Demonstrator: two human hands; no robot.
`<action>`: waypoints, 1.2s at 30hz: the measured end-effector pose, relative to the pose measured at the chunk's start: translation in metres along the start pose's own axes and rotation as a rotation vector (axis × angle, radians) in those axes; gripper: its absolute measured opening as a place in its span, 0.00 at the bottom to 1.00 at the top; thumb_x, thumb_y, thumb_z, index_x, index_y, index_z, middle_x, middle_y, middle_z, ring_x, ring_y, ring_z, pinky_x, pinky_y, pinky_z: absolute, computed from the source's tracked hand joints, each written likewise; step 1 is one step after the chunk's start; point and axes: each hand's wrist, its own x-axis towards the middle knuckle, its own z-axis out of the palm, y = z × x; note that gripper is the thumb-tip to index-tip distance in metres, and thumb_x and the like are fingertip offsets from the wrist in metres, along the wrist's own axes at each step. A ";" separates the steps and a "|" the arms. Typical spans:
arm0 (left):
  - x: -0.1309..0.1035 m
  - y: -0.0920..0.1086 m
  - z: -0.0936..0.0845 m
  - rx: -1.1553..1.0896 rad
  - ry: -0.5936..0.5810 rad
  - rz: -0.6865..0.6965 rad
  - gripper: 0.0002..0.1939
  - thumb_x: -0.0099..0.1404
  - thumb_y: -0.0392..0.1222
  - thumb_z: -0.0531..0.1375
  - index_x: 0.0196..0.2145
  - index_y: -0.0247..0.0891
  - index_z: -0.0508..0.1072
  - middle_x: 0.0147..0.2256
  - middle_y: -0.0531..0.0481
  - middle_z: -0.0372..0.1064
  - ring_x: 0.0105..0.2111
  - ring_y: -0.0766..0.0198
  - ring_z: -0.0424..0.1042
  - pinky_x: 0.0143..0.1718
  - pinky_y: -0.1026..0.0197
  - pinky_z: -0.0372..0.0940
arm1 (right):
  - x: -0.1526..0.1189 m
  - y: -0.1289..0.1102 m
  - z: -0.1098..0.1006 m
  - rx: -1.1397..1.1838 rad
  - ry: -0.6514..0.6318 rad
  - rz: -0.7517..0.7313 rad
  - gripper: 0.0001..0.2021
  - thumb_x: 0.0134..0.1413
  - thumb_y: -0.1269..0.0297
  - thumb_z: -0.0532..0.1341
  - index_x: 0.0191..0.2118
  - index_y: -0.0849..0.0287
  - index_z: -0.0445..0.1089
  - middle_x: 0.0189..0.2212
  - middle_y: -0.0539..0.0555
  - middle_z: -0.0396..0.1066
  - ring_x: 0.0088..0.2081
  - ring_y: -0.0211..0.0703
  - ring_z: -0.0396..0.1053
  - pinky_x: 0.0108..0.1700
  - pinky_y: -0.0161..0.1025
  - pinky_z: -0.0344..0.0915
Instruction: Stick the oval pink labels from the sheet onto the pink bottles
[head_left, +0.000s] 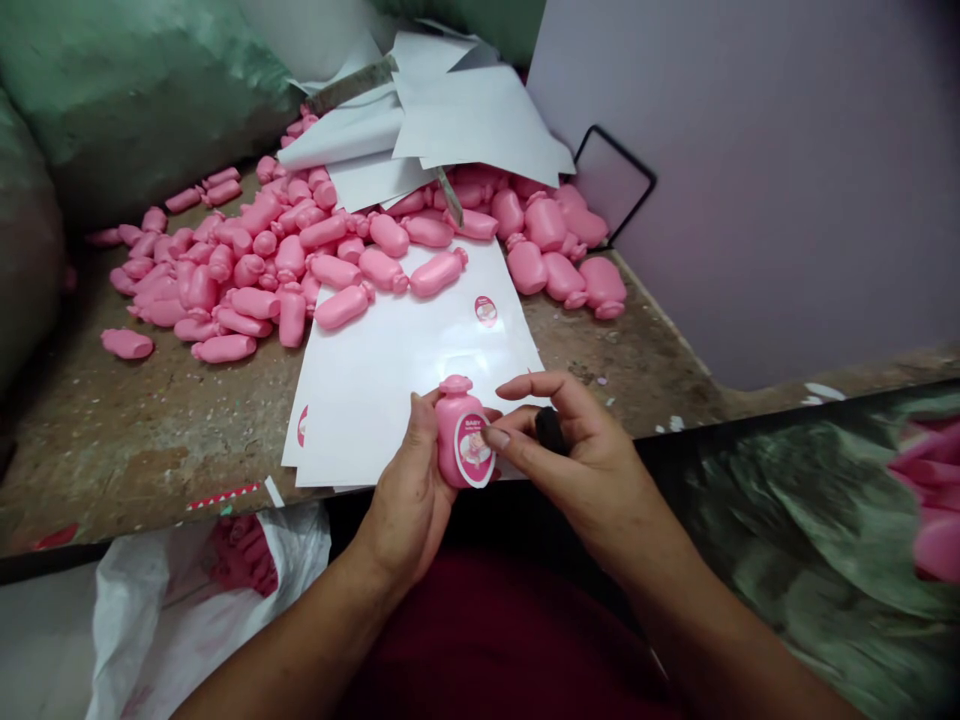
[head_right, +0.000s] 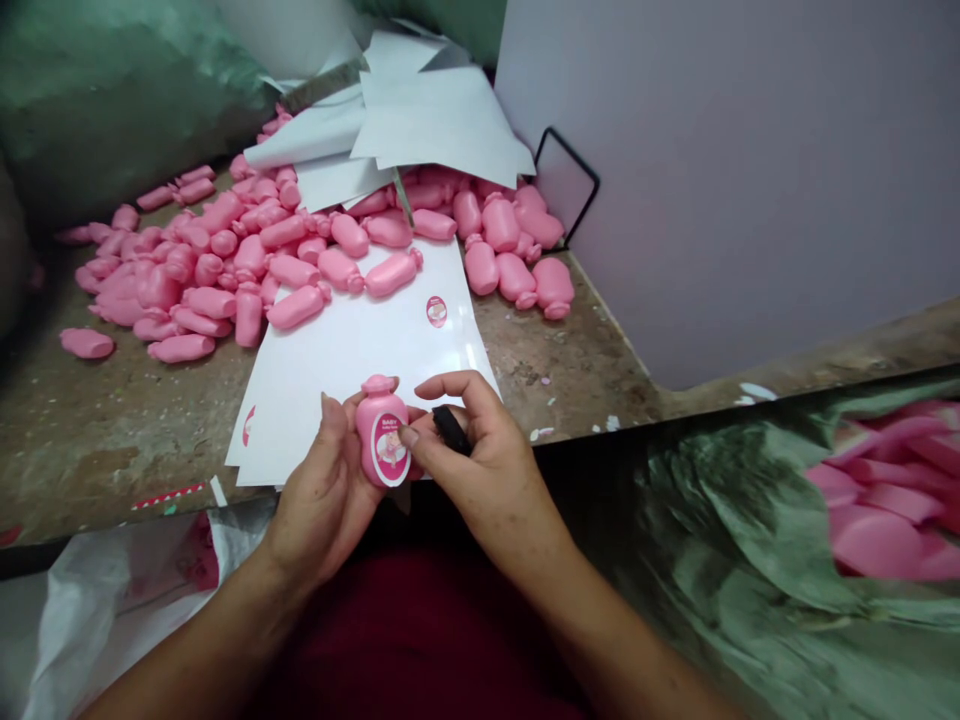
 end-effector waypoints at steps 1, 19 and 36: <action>0.000 0.000 0.000 0.003 -0.002 0.003 0.24 0.69 0.62 0.55 0.48 0.40 0.72 0.42 0.46 0.76 0.51 0.55 0.73 0.57 0.52 0.63 | 0.000 0.000 0.000 -0.002 0.000 -0.004 0.15 0.49 0.60 0.69 0.40 0.53 0.65 0.24 0.43 0.72 0.26 0.34 0.70 0.31 0.32 0.70; 0.001 -0.003 0.000 -0.017 -0.036 0.038 0.23 0.69 0.60 0.56 0.49 0.38 0.71 0.46 0.45 0.74 0.53 0.53 0.72 0.59 0.50 0.62 | 0.000 0.000 0.000 -0.044 -0.003 0.007 0.16 0.49 0.57 0.69 0.40 0.53 0.65 0.24 0.44 0.72 0.27 0.37 0.70 0.32 0.35 0.70; -0.002 -0.002 0.000 0.109 -0.008 0.035 0.15 0.65 0.41 0.64 0.50 0.43 0.70 0.42 0.53 0.73 0.45 0.64 0.72 0.52 0.60 0.63 | 0.002 -0.001 0.002 -0.010 -0.023 0.002 0.13 0.48 0.61 0.68 0.39 0.54 0.67 0.25 0.43 0.69 0.27 0.34 0.67 0.31 0.32 0.68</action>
